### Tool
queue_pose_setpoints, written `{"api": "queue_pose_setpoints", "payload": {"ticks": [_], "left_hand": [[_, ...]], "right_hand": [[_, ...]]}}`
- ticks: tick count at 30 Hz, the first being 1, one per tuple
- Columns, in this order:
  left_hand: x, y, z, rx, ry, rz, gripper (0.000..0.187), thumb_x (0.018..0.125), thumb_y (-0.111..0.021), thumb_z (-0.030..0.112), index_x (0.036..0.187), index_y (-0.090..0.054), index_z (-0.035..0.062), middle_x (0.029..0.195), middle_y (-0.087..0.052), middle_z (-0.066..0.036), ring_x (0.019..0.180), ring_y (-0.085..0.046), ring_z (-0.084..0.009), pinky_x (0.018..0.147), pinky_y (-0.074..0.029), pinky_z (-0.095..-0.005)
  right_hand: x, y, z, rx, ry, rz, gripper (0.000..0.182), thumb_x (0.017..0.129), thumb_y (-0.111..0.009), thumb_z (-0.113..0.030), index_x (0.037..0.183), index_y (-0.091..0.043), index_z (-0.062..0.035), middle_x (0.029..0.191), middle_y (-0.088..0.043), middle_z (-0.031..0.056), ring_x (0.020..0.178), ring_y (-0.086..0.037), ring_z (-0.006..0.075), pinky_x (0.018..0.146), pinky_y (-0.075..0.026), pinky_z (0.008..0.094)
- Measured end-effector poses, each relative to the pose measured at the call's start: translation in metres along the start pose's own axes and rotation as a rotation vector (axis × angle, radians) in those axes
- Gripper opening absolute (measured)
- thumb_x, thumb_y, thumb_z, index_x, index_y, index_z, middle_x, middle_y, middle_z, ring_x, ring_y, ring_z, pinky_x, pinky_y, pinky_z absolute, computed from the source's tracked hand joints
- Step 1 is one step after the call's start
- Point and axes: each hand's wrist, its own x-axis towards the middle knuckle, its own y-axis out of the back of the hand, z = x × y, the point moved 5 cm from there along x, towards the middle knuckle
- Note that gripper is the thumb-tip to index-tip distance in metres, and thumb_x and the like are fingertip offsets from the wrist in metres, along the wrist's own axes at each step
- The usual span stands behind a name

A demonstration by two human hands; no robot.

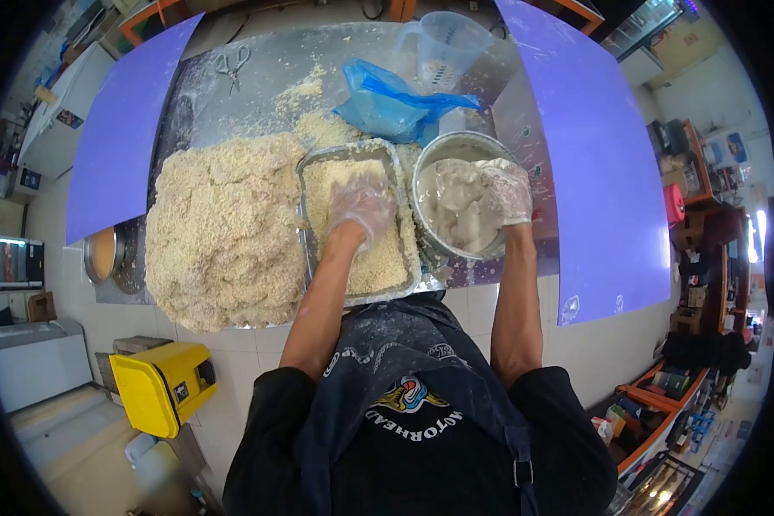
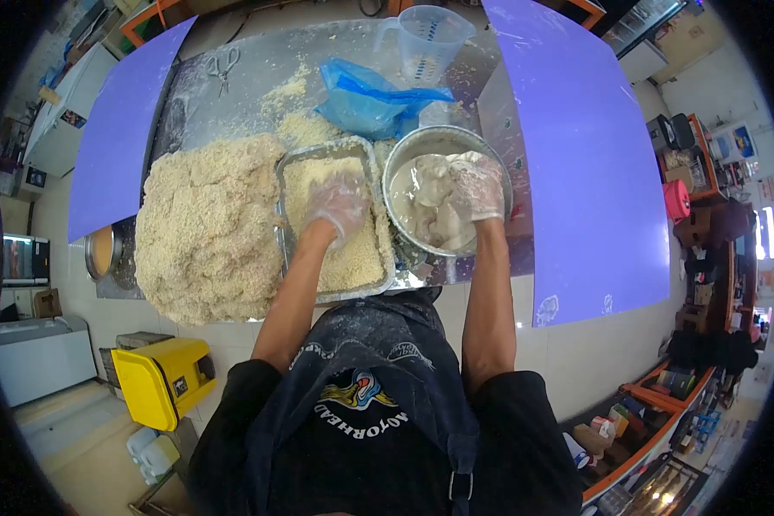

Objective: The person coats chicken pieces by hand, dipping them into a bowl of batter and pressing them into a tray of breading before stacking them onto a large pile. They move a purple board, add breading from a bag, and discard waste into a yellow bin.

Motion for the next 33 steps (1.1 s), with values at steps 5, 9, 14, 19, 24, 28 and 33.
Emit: {"api": "queue_pose_setpoints", "payload": {"ticks": [5, 9, 14, 19, 24, 28, 33], "left_hand": [[-0.027, -0.023, 0.009, -0.018, -0.03, -0.074, 0.06, 0.097, -0.028, 0.043, 0.149, -0.02, 0.0148, 0.154, -0.021, -0.012, 0.143, -0.018, -0.0289, 0.116, -0.008, -0.0492], [-0.075, -0.023, 0.021, 0.013, -0.056, -0.129, 0.062, 0.096, -0.029, 0.044, 0.149, -0.02, 0.0131, 0.154, -0.021, -0.011, 0.143, -0.019, -0.0288, 0.116, -0.007, -0.0471], [-0.112, -0.028, 0.011, -0.086, -0.049, -0.166, 0.065, 0.095, -0.032, 0.048, 0.147, -0.025, 0.0105, 0.152, -0.025, -0.014, 0.14, -0.024, -0.0308, 0.115, -0.016, -0.0432], [-0.143, -0.021, -0.009, -0.305, -0.027, -0.062, 0.064, 0.094, -0.036, 0.05, 0.143, -0.035, 0.0085, 0.144, -0.039, -0.018, 0.132, -0.038, -0.0337, 0.11, -0.027, -0.0412], [-0.169, -0.02, -0.016, -0.45, 0.025, 0.043, 0.061, 0.093, -0.041, 0.05, 0.136, -0.044, 0.0063, 0.134, -0.05, -0.019, 0.123, -0.047, -0.034, 0.105, -0.033, -0.0411], [-0.171, -0.008, -0.023, -0.581, 0.026, 0.196, 0.05, 0.091, -0.05, 0.042, 0.13, -0.052, 0.0092, 0.127, -0.056, -0.018, 0.117, -0.052, -0.036, 0.101, -0.039, -0.0412], [-0.153, 0.01, -0.043, -1.049, 0.123, 0.492, 0.051, 0.089, -0.054, 0.037, 0.127, -0.052, 0.0034, 0.124, -0.057, -0.021, 0.112, -0.057, -0.0352, 0.099, -0.042, -0.0403]], "right_hand": [[0.016, 0.03, -0.042, 0.217, 0.128, -0.052, 0.013, 0.077, -0.065, -0.01, 0.09, -0.065, -0.0073, 0.087, -0.067, 0.0052, 0.083, -0.064, 0.0158, 0.075, -0.053, 0.0306], [0.035, 0.082, -0.133, 0.97, 0.229, -0.104, 0.016, 0.085, -0.065, -0.016, 0.094, -0.064, -0.0024, 0.099, -0.067, 0.0071, 0.089, -0.065, 0.0175, 0.075, -0.055, 0.0309], [0.034, 0.107, -0.147, 0.51, 0.478, 0.154, 0.015, 0.083, -0.066, -0.012, 0.093, -0.065, -0.0012, 0.099, -0.066, 0.0116, 0.091, -0.064, 0.0234, 0.077, -0.054, 0.0356], [0.012, 0.015, -0.083, 0.538, 0.109, -0.078, 0.018, 0.077, -0.068, -0.012, 0.095, -0.066, -0.0074, 0.1, -0.064, 0.0078, 0.099, -0.06, 0.0206, 0.085, -0.05, 0.0438], [0.043, -0.017, -0.086, 0.445, 0.108, -0.213, 0.012, 0.079, -0.072, -0.013, 0.083, -0.065, -0.0049, 0.082, -0.068, 0.0071, 0.075, -0.067, 0.0164, 0.066, -0.055, 0.0289], [0.082, -0.012, -0.16, 0.335, -0.014, -0.42, 0.005, 0.083, -0.068, -0.014, 0.086, -0.067, -0.0102, 0.083, -0.069, 0.0057, 0.075, -0.066, 0.0145, 0.068, -0.057, 0.0272], [0.04, -0.058, -0.203, 0.202, 0.03, -0.583, 0.016, 0.081, -0.065, -0.01, 0.097, -0.068, -0.0092, 0.092, -0.07, 0.0066, 0.086, -0.066, 0.0166, 0.074, -0.056, 0.0325]]}}
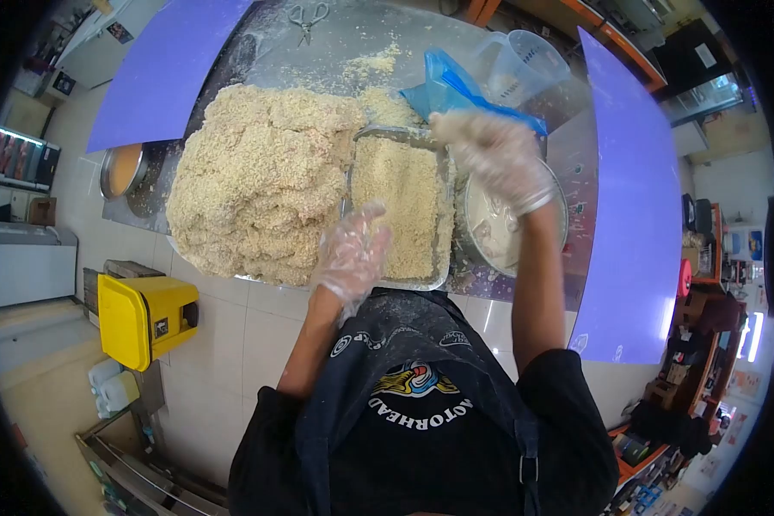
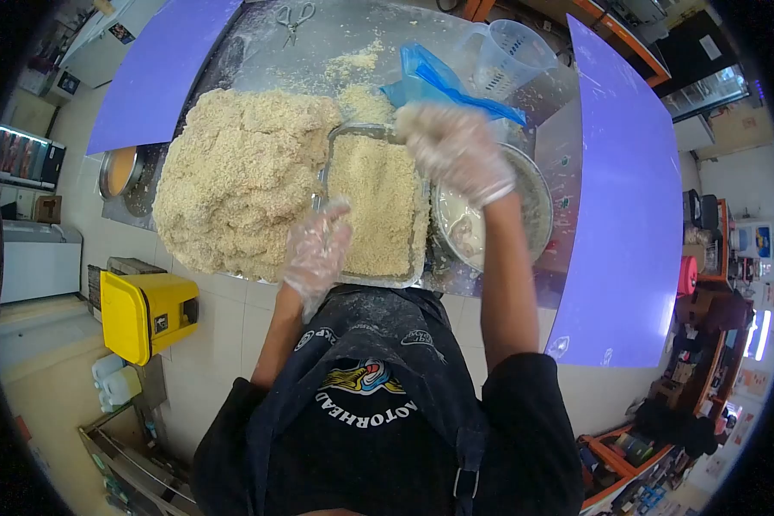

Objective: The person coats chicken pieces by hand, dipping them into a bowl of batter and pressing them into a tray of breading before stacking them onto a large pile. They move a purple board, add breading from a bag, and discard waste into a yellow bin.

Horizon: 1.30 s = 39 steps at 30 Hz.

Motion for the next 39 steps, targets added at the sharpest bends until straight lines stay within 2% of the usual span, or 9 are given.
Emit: {"api": "queue_pose_setpoints", "payload": {"ticks": [4, 10, 16, 19, 22, 25, 31, 34, 39], "left_hand": [[0.049, -0.015, -0.022, 0.035, -0.043, 0.138, 0.061, 0.088, -0.055, 0.042, 0.134, -0.045, 0.0021, 0.132, -0.049, -0.025, 0.122, -0.049, -0.0351, 0.106, -0.036, -0.0425], [0.105, -0.066, -0.059, 0.331, 0.248, 0.095, 0.086, 0.088, -0.048, 0.057, 0.147, -0.018, 0.0007, 0.151, -0.018, -0.025, 0.141, -0.017, -0.0363, 0.116, -0.014, -0.0388], [0.016, -0.067, -0.012, 0.961, 0.194, -0.477, 0.093, 0.084, -0.054, 0.056, 0.144, -0.019, -0.0069, 0.151, -0.02, -0.024, 0.14, -0.019, -0.0372, 0.116, -0.017, -0.0356], [0.043, -0.093, -0.112, 0.869, 0.233, -0.367, 0.104, 0.076, -0.063, 0.058, 0.142, -0.02, -0.0095, 0.147, -0.028, -0.025, 0.138, -0.024, -0.0369, 0.115, -0.02, -0.0342], [0.073, -0.073, -0.073, 0.631, -0.102, 0.173, 0.105, 0.071, -0.07, 0.055, 0.14, -0.025, -0.0098, 0.142, -0.033, -0.026, 0.134, -0.029, -0.0376, 0.113, -0.024, -0.0348], [0.056, -0.054, -0.015, 0.731, 0.036, 0.203, 0.095, 0.073, -0.073, 0.039, 0.139, -0.025, -0.0091, 0.142, -0.033, -0.028, 0.13, -0.038, -0.0392, 0.109, -0.033, -0.0389], [0.04, -0.118, -0.055, 0.728, 0.08, -0.26, 0.079, 0.073, -0.07, 0.045, 0.13, -0.044, -0.0027, 0.132, -0.048, -0.023, 0.119, -0.05, -0.0323, 0.1, -0.043, -0.0396], [0.05, -0.129, -0.059, 0.601, 0.327, -0.531, 0.078, 0.075, -0.07, 0.04, 0.137, -0.04, 0.004, 0.136, -0.046, -0.018, 0.126, -0.044, -0.0288, 0.109, -0.031, -0.0321], [0.08, -0.104, -0.025, 0.727, -0.086, -0.193, 0.069, 0.087, -0.053, 0.043, 0.143, -0.033, 0.009, 0.142, -0.038, -0.019, 0.133, -0.034, -0.0331, 0.113, -0.021, -0.0439]], "right_hand": [[-0.044, -0.091, 0.112, -0.703, 0.324, -0.322, 0.031, 0.083, -0.065, -0.026, 0.107, -0.065, -0.0063, 0.098, -0.068, 0.0145, 0.09, -0.064, 0.0299, 0.081, -0.052, 0.0346], [-0.081, -0.022, 0.065, -0.263, 0.244, 0.067, 0.026, 0.078, -0.069, -0.019, 0.1, -0.07, -0.0048, 0.1, -0.069, 0.0141, 0.092, -0.066, 0.0298, 0.084, -0.051, 0.0379], [-0.123, 0.024, 0.143, -0.271, 0.056, 0.365, 0.025, 0.077, -0.071, -0.016, 0.097, -0.07, -0.0007, 0.095, -0.07, 0.0167, 0.088, -0.067, 0.0291, 0.08, -0.052, 0.0369], [-0.142, 0.023, 0.166, -0.051, -0.077, 0.476, 0.021, 0.077, -0.071, -0.011, 0.094, -0.07, 0.0021, 0.091, -0.07, 0.0162, 0.085, -0.068, 0.0256, 0.078, -0.052, 0.0352], [-0.153, 0.014, 0.188, 0.029, -0.132, 0.533, 0.02, 0.077, -0.071, -0.009, 0.093, -0.069, 0.0025, 0.089, -0.07, 0.0161, 0.081, -0.068, 0.0251, 0.076, -0.052, 0.0351], [-0.154, 0.015, 0.182, -0.007, -0.13, 0.517, 0.018, 0.078, -0.07, -0.009, 0.092, -0.069, 0.0025, 0.086, -0.07, 0.0168, 0.078, -0.068, 0.0261, 0.073, -0.052, 0.0356], [-0.151, 0.008, 0.159, -0.154, -0.107, 0.525, 0.016, 0.079, -0.07, -0.012, 0.089, -0.07, 0.0012, 0.083, -0.069, 0.0168, 0.076, -0.068, 0.0272, 0.071, -0.052, 0.0355], [-0.145, 0.011, 0.153, -0.157, -0.107, 0.529, 0.016, 0.08, -0.07, -0.013, 0.088, -0.07, 0.0005, 0.082, -0.069, 0.0164, 0.075, -0.068, 0.0278, 0.069, -0.052, 0.0358], [-0.144, 0.012, 0.147, -0.233, -0.063, 0.5, 0.016, 0.08, -0.069, -0.014, 0.088, -0.071, 0.0002, 0.084, -0.07, 0.0166, 0.076, -0.068, 0.0292, 0.069, -0.052, 0.0362]]}}
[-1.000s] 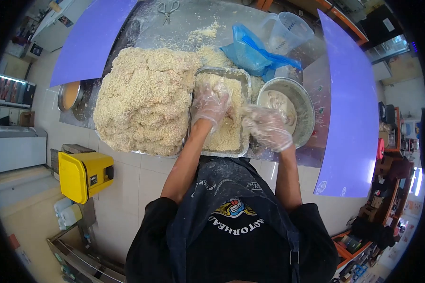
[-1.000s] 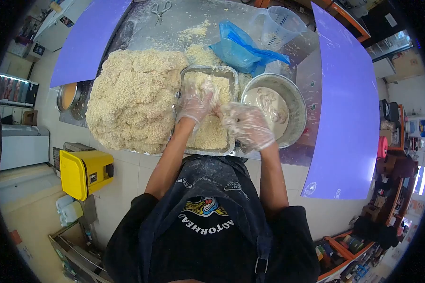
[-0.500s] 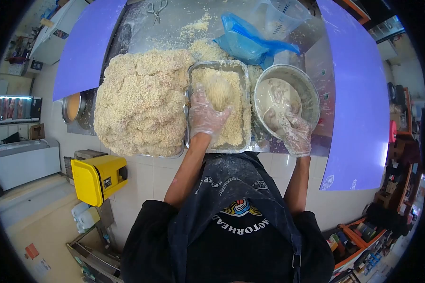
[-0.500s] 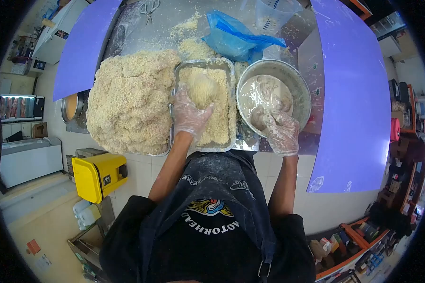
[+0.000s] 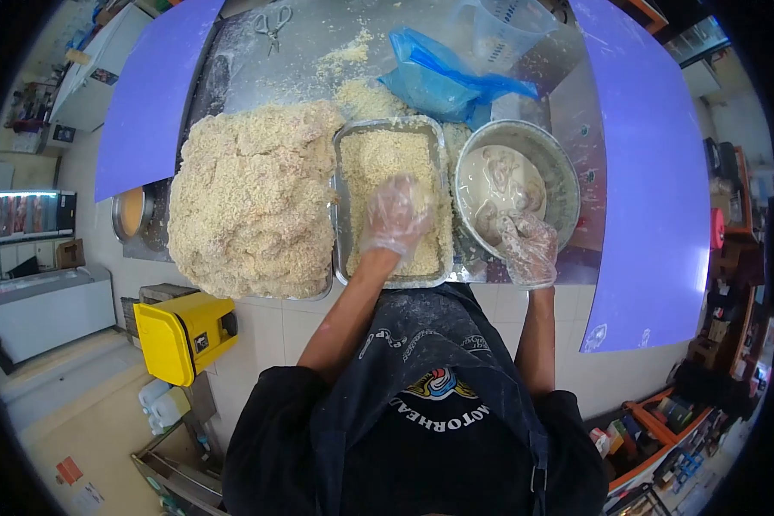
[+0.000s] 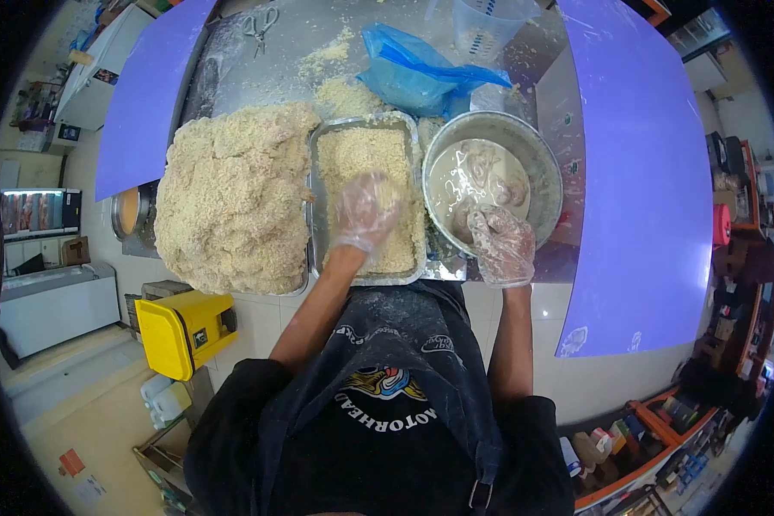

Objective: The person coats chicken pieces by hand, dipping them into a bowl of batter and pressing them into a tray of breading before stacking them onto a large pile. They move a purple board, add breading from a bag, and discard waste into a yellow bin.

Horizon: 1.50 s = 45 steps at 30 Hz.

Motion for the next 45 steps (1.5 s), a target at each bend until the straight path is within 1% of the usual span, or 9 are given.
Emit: {"api": "queue_pose_setpoints", "payload": {"ticks": [4, 10, 13, 17, 23, 32, 37, 42, 45], "left_hand": [[0.043, 0.02, 0.009, 0.309, 0.015, 0.261, 0.075, 0.093, -0.034, 0.055, 0.15, -0.014, 0.0095, 0.153, -0.018, -0.018, 0.143, -0.012, -0.0346, 0.113, -0.003, -0.058], [0.062, 0.007, 0.003, 0.236, 0.049, -0.051, 0.074, 0.095, -0.031, 0.051, 0.15, -0.004, 0.0082, 0.156, -0.008, -0.015, 0.145, -0.002, -0.0312, 0.115, 0.003, -0.0529], [0.064, 0.019, -0.029, -0.026, 0.15, 0.481, 0.075, 0.093, -0.042, 0.048, 0.149, -0.015, 0.0055, 0.151, -0.024, -0.02, 0.142, -0.017, -0.0333, 0.117, -0.011, -0.0422], [0.063, 0.032, -0.053, -0.368, 0.364, 0.248, 0.078, 0.084, -0.06, 0.047, 0.14, -0.036, -0.0017, 0.128, -0.053, -0.026, 0.12, -0.051, -0.0373, 0.101, -0.04, -0.0388], [0.071, -0.008, -0.084, -0.529, 0.203, -0.029, 0.079, 0.068, -0.08, 0.021, 0.135, -0.042, 0.0029, 0.117, -0.06, -0.019, 0.107, -0.057, -0.0278, 0.088, -0.047, -0.0356], [0.034, 0.084, -0.04, -0.738, 0.074, 0.509, 0.063, 0.072, -0.072, -0.001, 0.13, -0.049, 0.0101, 0.127, -0.054, -0.014, 0.11, -0.056, -0.0227, 0.092, -0.049, -0.0319], [-0.006, 0.058, 0.025, 0.28, -0.225, -0.149, 0.059, 0.079, -0.063, 0.018, 0.133, -0.043, 0.0038, 0.137, -0.046, -0.018, 0.128, -0.044, -0.0289, 0.107, -0.036, -0.0339], [-0.037, -0.034, 0.021, 0.429, -0.226, 0.002, 0.064, 0.083, -0.06, 0.034, 0.138, -0.039, 0.0074, 0.14, -0.042, -0.019, 0.127, -0.045, -0.0274, 0.106, -0.037, -0.0359], [-0.005, -0.047, -0.002, 0.098, -0.024, -0.424, 0.054, 0.089, -0.055, 0.029, 0.135, -0.041, 0.0054, 0.135, -0.047, -0.016, 0.124, -0.046, -0.0284, 0.107, -0.035, -0.0378]], "right_hand": [[0.001, -0.003, 0.007, 0.041, -0.069, -0.009, 0.017, 0.08, -0.069, -0.014, 0.088, -0.07, 0.0004, 0.086, -0.07, 0.0166, 0.076, -0.068, 0.0292, 0.07, -0.052, 0.0362], [0.002, -0.002, 0.006, 0.032, -0.105, 0.027, 0.014, 0.078, -0.07, -0.008, 0.088, -0.07, 0.002, 0.083, -0.07, 0.0155, 0.076, -0.068, 0.0258, 0.072, -0.052, 0.0349], [-0.002, -0.003, 0.002, 0.054, -0.089, 0.044, 0.014, 0.079, -0.069, -0.01, 0.086, -0.07, 0.0019, 0.082, -0.07, 0.0156, 0.075, -0.068, 0.0259, 0.071, -0.052, 0.035], [-0.001, 0.0, 0.008, -0.018, -0.05, 0.049, 0.015, 0.08, -0.069, -0.012, 0.086, -0.07, 0.0019, 0.081, -0.069, 0.016, 0.073, -0.068, 0.026, 0.069, -0.051, 0.0357], [-0.003, -0.002, 0.011, 0.027, -0.031, 0.048, 0.014, 0.08, -0.069, -0.011, 0.086, -0.07, 0.0016, 0.081, -0.069, 0.0153, 0.073, -0.068, 0.026, 0.068, -0.051, 0.0353], [-0.002, -0.001, 0.01, 0.01, -0.041, 0.041, 0.016, 0.08, -0.068, -0.012, 0.087, -0.069, 0.002, 0.081, -0.069, 0.0154, 0.074, -0.068, 0.0253, 0.07, -0.051, 0.0352], [-0.002, -0.001, 0.01, -0.008, -0.038, 0.03, 0.016, 0.08, -0.068, -0.012, 0.087, -0.069, 0.0021, 0.082, -0.069, 0.016, 0.075, -0.068, 0.0265, 0.07, -0.051, 0.0358], [0.0, 0.0, 0.0, -0.022, -0.061, 0.012, 0.016, 0.08, -0.068, -0.012, 0.088, -0.07, 0.0018, 0.083, -0.069, 0.017, 0.076, -0.068, 0.0283, 0.07, -0.051, 0.0365], [-0.002, -0.005, 0.014, -0.033, -0.09, 0.019, 0.017, 0.08, -0.068, -0.013, 0.088, -0.07, 0.0017, 0.083, -0.069, 0.0169, 0.076, -0.068, 0.0279, 0.07, -0.051, 0.0366]]}}
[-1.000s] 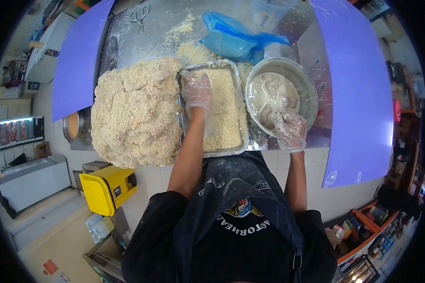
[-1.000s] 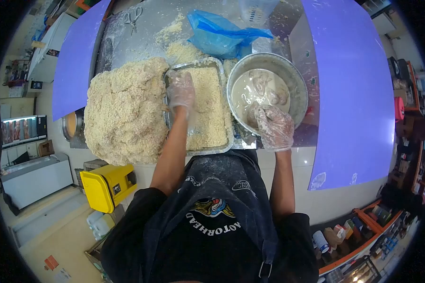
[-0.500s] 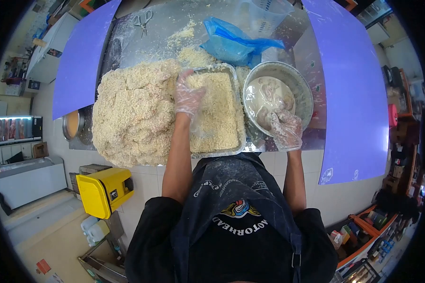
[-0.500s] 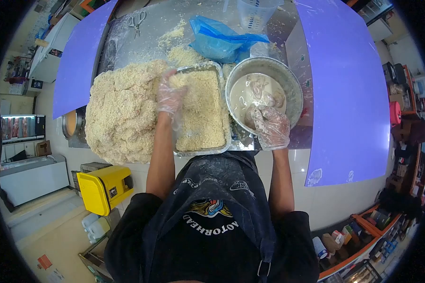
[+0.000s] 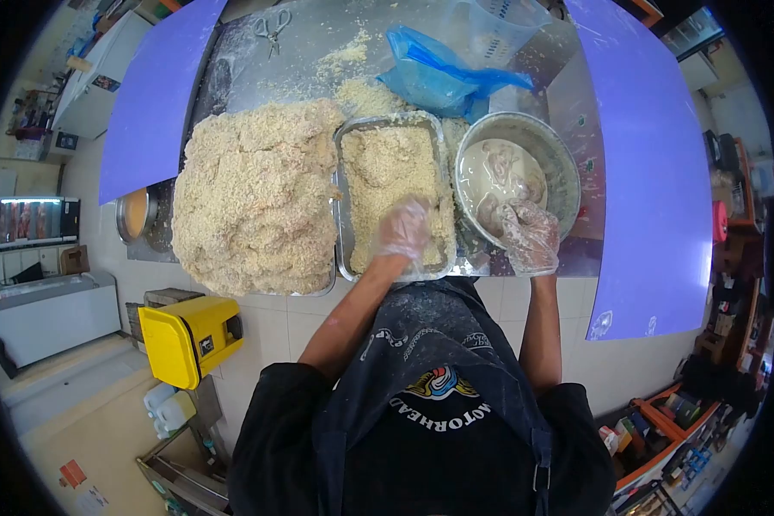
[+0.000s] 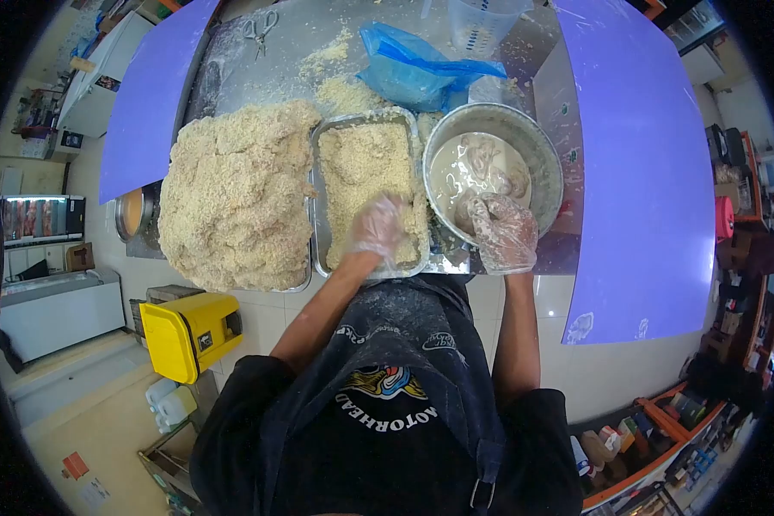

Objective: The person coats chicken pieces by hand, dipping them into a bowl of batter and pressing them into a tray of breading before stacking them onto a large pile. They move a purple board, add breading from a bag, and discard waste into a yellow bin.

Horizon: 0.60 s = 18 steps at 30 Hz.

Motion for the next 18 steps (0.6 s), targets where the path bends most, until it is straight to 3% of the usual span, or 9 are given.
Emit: {"api": "queue_pose_setpoints", "payload": {"ticks": [3, 5, 7, 8, 12, 14, 16, 17, 18], "left_hand": [[-0.032, 0.082, 0.007, 0.019, 0.226, 0.236, 0.054, 0.089, -0.055, 0.032, 0.135, -0.041, 0.0061, 0.131, -0.048, -0.017, 0.125, -0.045, -0.0281, 0.106, -0.036, -0.0368], [-0.036, 0.073, -0.015, 0.176, 0.315, 0.455, 0.051, 0.089, -0.055, 0.032, 0.132, -0.043, 0.0059, 0.125, -0.051, -0.016, 0.118, -0.049, -0.0271, 0.102, -0.04, -0.0358], [-0.034, 0.055, -0.019, 0.263, 0.266, 0.441, 0.048, 0.089, -0.056, 0.031, 0.129, -0.046, 0.0053, 0.122, -0.052, -0.016, 0.111, -0.052, -0.027, 0.097, -0.044, -0.0355], [-0.037, 0.035, -0.016, 0.268, 0.179, 0.309, 0.046, 0.089, -0.056, 0.03, 0.127, -0.047, 0.0048, 0.122, -0.052, -0.017, 0.108, -0.053, -0.0275, 0.095, -0.045, -0.0356], [-0.027, -0.007, 0.013, 0.119, -0.055, 0.099, 0.054, 0.084, -0.058, 0.028, 0.13, -0.046, 0.0025, 0.126, -0.05, -0.019, 0.117, -0.05, -0.0333, 0.103, -0.041, -0.0383], [-0.019, -0.002, 0.003, -0.391, 0.051, 0.091, 0.048, 0.084, -0.057, 0.025, 0.126, -0.049, 0.0031, 0.124, -0.051, -0.018, 0.117, -0.049, -0.0316, 0.102, -0.041, -0.0397], [-0.008, 0.033, 0.005, -0.416, 0.095, 0.127, 0.043, 0.085, -0.055, 0.023, 0.124, -0.049, 0.0043, 0.121, -0.051, -0.017, 0.118, -0.048, -0.0291, 0.103, -0.04, -0.0408], [-0.004, 0.054, 0.005, -0.188, 0.093, 0.158, 0.041, 0.086, -0.055, 0.023, 0.123, -0.049, 0.0053, 0.12, -0.051, -0.016, 0.119, -0.047, -0.0274, 0.104, -0.039, -0.0411], [0.001, 0.069, 0.001, -0.043, 0.021, 0.375, 0.045, 0.088, -0.052, 0.028, 0.128, -0.046, 0.0061, 0.124, -0.049, -0.018, 0.123, -0.044, -0.0277, 0.107, -0.035, -0.0408]], "right_hand": [[0.0, 0.005, -0.012, -0.037, 0.059, -0.01, 0.017, 0.08, -0.068, -0.013, 0.089, -0.07, 0.0016, 0.082, -0.069, 0.0162, 0.076, -0.068, 0.0267, 0.07, -0.051, 0.0361], [-0.001, 0.002, -0.006, 0.005, -0.025, -0.04, 0.02, 0.08, -0.068, -0.019, 0.09, -0.071, -0.0015, 0.086, -0.069, 0.0164, 0.08, -0.067, 0.0305, 0.074, -0.051, 0.0381], [0.0, 0.001, -0.002, 0.032, -0.052, -0.043, 0.022, 0.08, -0.068, -0.022, 0.09, -0.071, -0.0031, 0.088, -0.069, 0.0165, 0.081, -0.067, 0.0325, 0.075, -0.051, 0.0392], [0.0, 0.001, -0.001, 0.037, -0.04, -0.04, 0.022, 0.08, -0.068, -0.022, 0.09, -0.071, -0.0032, 0.088, -0.069, 0.0166, 0.081, -0.067, 0.0325, 0.075, -0.051, 0.0392], [0.001, 0.003, -0.007, 0.032, -0.024, -0.023, 0.021, 0.08, -0.068, -0.022, 0.09, -0.071, -0.0031, 0.087, -0.069, 0.0165, 0.08, -0.067, 0.0328, 0.073, -0.051, 0.0396], [-0.001, 0.0, 0.0, 0.042, -0.023, -0.03, 0.021, 0.08, -0.068, -0.021, 0.089, -0.071, -0.003, 0.086, -0.069, 0.0168, 0.079, -0.067, 0.0332, 0.072, -0.051, 0.0398], [0.003, 0.001, 0.001, 0.019, -0.004, -0.023, 0.021, 0.08, -0.067, -0.021, 0.089, -0.071, -0.0028, 0.085, -0.068, 0.0171, 0.078, -0.066, 0.0338, 0.071, -0.051, 0.04], [0.002, 0.001, -0.001, -0.005, 0.007, -0.021, 0.021, 0.08, -0.067, -0.021, 0.089, -0.071, -0.0026, 0.085, -0.068, 0.0173, 0.078, -0.066, 0.0341, 0.071, -0.051, 0.0401], [0.001, 0.001, -0.003, -0.028, 0.017, -0.021, 0.021, 0.08, -0.067, -0.021, 0.089, -0.071, -0.0025, 0.084, -0.068, 0.0175, 0.077, -0.066, 0.0344, 0.071, -0.051, 0.0402]]}}
